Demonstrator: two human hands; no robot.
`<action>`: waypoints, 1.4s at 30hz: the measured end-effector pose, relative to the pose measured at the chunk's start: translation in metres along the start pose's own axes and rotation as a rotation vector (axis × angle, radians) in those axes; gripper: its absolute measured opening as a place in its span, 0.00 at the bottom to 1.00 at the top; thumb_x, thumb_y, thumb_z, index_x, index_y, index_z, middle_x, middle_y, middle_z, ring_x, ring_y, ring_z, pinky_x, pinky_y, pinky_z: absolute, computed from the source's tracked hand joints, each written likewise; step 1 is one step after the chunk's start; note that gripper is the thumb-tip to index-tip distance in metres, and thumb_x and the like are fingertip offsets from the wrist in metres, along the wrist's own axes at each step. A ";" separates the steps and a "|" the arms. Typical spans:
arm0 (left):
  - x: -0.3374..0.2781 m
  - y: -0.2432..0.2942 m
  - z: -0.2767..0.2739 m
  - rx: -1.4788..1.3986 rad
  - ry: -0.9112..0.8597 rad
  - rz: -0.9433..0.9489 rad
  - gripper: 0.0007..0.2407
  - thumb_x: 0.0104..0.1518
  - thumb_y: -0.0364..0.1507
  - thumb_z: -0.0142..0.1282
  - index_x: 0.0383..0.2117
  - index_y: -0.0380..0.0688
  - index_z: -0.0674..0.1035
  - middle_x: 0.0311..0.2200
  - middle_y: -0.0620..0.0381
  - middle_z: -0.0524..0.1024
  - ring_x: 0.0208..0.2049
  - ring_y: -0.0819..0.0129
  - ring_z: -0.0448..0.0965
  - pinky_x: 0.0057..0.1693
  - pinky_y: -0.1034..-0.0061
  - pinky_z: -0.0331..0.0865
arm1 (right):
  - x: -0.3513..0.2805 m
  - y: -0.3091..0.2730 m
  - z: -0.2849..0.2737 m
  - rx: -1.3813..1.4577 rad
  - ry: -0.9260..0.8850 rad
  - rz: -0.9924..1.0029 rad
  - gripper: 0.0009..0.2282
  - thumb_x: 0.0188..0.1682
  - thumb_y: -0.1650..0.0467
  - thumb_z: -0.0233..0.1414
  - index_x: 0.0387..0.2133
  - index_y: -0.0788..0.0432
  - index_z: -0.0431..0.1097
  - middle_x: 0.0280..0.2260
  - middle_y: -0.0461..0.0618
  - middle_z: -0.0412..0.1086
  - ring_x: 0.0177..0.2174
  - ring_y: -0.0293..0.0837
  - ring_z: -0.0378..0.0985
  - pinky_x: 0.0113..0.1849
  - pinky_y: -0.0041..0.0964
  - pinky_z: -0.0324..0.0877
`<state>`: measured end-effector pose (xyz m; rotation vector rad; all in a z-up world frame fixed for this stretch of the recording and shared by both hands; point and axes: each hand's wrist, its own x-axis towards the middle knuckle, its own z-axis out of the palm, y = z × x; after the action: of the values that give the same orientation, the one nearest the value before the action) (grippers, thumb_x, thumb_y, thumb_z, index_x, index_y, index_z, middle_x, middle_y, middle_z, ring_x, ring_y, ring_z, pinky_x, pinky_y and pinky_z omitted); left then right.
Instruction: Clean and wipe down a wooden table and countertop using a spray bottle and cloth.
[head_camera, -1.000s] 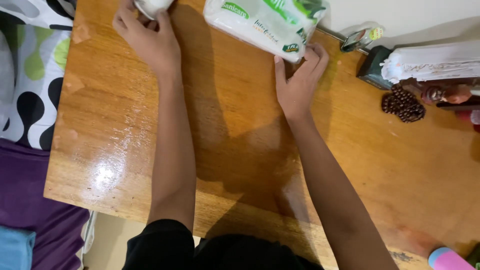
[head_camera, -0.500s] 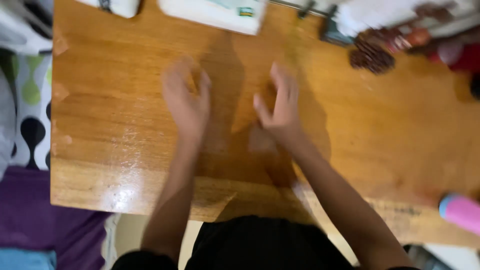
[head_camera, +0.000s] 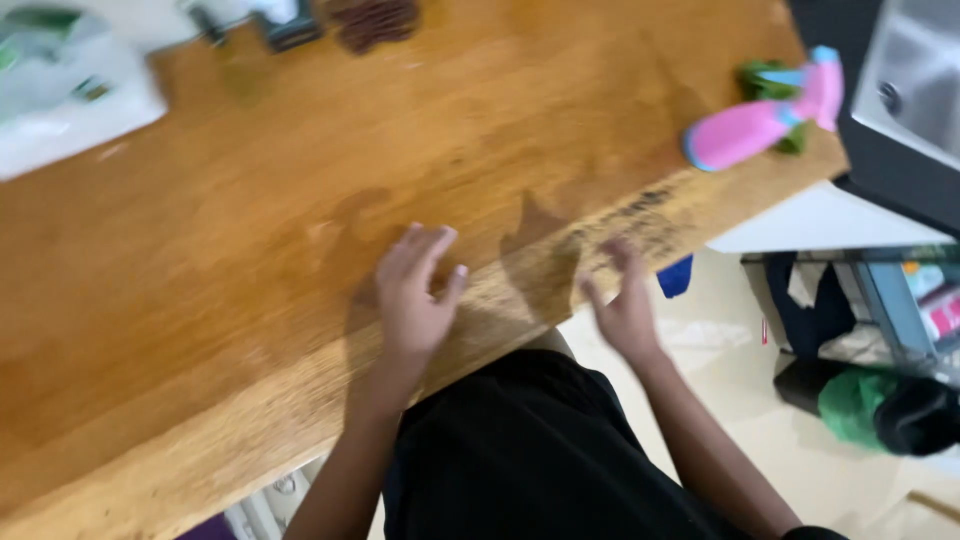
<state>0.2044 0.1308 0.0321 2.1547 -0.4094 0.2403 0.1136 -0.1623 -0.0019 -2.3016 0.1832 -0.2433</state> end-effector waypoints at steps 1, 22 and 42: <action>0.005 0.008 0.005 -0.004 -0.015 0.024 0.19 0.55 0.30 0.65 0.54 0.47 0.79 0.55 0.50 0.78 0.64 0.51 0.71 0.68 0.54 0.59 | 0.006 0.011 -0.020 0.002 0.026 0.010 0.27 0.53 0.69 0.57 0.62 0.66 0.54 0.58 0.62 0.63 0.57 0.53 0.68 0.58 0.45 0.64; 0.167 0.216 0.428 -0.154 0.084 0.058 0.44 0.51 0.39 0.69 0.69 0.30 0.52 0.69 0.32 0.50 0.70 0.35 0.54 0.72 0.52 0.54 | 0.209 0.295 -0.196 -0.332 0.097 -0.093 0.31 0.52 0.62 0.59 0.68 0.53 0.58 0.69 0.62 0.53 0.66 0.68 0.52 0.65 0.57 0.51; 0.050 0.244 0.407 -0.026 -0.423 -0.440 0.14 0.50 0.34 0.60 0.40 0.41 0.80 0.35 0.40 0.81 0.40 0.40 0.80 0.47 0.52 0.72 | 0.090 0.345 -0.249 -0.002 0.173 0.115 0.28 0.55 0.76 0.54 0.68 0.62 0.51 0.63 0.68 0.59 0.62 0.63 0.63 0.62 0.51 0.61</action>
<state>0.1673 -0.3442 -0.0019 2.2020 -0.1609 -0.4713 0.1239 -0.5896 -0.0810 -2.2624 0.4023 -0.3834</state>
